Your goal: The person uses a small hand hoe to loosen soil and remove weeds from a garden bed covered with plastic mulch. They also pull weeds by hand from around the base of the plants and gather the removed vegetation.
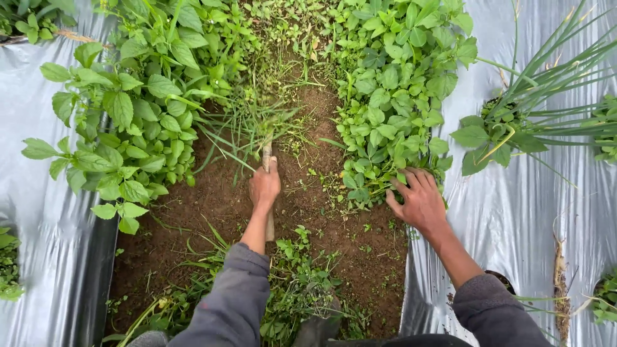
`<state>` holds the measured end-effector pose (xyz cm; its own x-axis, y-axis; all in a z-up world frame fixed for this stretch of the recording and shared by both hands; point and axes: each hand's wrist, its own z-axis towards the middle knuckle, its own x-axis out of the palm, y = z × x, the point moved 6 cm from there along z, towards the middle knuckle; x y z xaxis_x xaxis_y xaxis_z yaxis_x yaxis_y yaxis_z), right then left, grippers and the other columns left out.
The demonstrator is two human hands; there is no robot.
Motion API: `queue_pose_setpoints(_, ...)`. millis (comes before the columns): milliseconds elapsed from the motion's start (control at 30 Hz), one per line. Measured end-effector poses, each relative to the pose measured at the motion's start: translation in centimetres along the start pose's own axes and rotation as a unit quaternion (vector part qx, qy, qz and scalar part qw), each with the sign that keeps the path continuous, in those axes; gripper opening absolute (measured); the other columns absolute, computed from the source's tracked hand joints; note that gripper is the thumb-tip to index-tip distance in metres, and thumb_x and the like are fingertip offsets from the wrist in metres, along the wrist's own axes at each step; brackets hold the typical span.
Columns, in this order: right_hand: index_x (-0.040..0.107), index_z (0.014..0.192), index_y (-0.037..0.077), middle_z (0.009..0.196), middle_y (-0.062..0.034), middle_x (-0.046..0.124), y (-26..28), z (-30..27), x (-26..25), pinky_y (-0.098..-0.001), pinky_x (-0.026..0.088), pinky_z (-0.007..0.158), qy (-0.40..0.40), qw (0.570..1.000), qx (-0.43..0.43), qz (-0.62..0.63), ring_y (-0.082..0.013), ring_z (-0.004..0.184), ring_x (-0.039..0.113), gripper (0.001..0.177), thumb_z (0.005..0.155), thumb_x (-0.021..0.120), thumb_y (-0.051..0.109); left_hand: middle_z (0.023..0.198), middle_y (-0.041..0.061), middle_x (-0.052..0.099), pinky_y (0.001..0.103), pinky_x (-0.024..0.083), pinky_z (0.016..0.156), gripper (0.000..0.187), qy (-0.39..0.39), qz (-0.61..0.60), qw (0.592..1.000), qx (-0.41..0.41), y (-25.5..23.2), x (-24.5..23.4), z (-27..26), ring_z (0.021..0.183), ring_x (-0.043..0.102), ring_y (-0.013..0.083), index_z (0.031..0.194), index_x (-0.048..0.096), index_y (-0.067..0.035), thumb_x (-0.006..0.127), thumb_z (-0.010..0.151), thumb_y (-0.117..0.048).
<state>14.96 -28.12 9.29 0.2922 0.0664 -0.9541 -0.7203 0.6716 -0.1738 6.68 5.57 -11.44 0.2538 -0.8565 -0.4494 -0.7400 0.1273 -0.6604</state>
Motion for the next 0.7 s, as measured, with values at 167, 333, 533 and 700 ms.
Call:
queue_pose_setpoints(167,0.079,0.102,0.02,0.11,-0.0085,0.073,0.1,0.1,0.0,-0.0415,0.05,0.105,0.006,1.0,0.001,0.002,-0.0262,0.114,0.069,0.021,0.092,0.069,0.036,0.065,0.012,0.059,0.042,0.044,0.057,0.055,0.034,-0.062,0.997,-0.041,4.1,3.2,-5.3,0.057,0.058,0.0261,0.094,0.065,0.0,0.041,0.104,-0.049)
queue_pose_setpoints(333,0.078,0.102,0.021,0.111,-0.0078,0.073,0.1,0.1,-0.1,-0.0413,0.05,0.105,0.001,1.0,-0.002,0.0,-0.0259,0.114,0.069,0.02,0.091,0.069,0.036,0.052,0.004,0.054,0.032,0.04,0.044,0.048,0.079,-0.17,0.98,-0.063,5.5,3.6,-8.4,0.039,0.051,0.0155,0.083,0.056,-0.008,0.039,0.106,-0.047)
queue_pose_setpoints(533,0.079,0.101,0.021,0.11,-0.0082,0.073,-0.1,-0.2,-0.1,-0.0414,0.05,0.104,-0.001,1.0,-0.005,-0.005,-0.0263,0.114,0.069,0.021,0.092,0.069,0.036,0.063,0.012,0.061,0.038,0.044,0.054,0.05,0.049,-0.04,0.998,-0.031,3.7,2.2,-9.5,0.052,0.057,0.0236,0.094,0.064,-0.002,0.044,0.106,-0.046)
queue_pose_setpoints(700,0.08,0.097,0.02,0.108,-0.0095,0.074,0.2,0.1,-0.5,-0.0405,0.05,0.104,-0.008,1.0,-0.01,-0.004,-0.0264,0.114,0.07,0.018,0.09,0.07,0.034,0.066,0.008,0.053,0.03,0.04,0.055,0.046,0.044,-0.018,0.999,0.018,-1.1,-1.5,-5.2,0.053,0.046,0.0169,0.105,0.062,0.006,0.041,0.113,-0.034)
